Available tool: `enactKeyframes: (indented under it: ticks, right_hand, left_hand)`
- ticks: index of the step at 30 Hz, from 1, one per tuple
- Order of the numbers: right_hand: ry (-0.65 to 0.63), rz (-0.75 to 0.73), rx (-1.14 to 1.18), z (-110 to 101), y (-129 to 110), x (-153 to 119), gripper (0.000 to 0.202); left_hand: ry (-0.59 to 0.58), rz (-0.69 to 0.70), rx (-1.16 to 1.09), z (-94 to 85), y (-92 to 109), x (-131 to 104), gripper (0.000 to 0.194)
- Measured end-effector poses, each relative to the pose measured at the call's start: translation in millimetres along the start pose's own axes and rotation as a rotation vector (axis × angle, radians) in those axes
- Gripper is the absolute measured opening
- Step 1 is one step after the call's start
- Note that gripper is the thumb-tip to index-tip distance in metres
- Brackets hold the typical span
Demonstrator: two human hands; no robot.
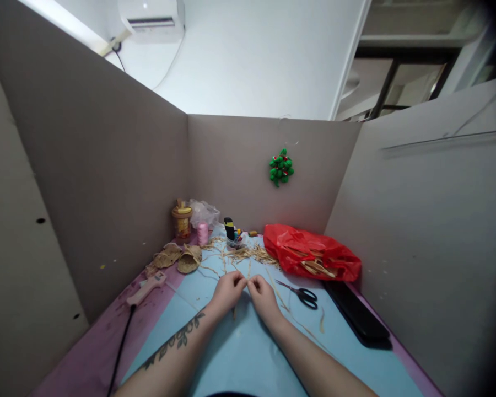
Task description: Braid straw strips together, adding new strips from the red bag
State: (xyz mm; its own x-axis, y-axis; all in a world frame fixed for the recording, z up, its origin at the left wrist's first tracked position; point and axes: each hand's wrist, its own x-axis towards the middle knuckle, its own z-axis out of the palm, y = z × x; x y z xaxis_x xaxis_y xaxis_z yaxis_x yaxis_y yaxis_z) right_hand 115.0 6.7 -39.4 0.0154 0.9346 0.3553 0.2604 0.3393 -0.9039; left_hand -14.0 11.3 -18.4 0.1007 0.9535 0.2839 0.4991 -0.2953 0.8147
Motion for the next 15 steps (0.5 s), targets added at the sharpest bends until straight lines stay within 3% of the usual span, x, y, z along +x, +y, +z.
enactKeyframes:
  ticks: [5, 15]
  right_hand:
    - [0.015, 0.006, 0.007, -1.3, -3.3, -0.3, 0.019]
    - [0.013, -0.025, -0.033, -1.3, -4.6, -1.3, 0.017]
  left_hand:
    - [-0.020, -0.044, -0.120, 1.9, -1.3, 5.1, 0.027]
    - [-0.136, -0.289, -0.504, -6.5, 10.3, 1.5, 0.027]
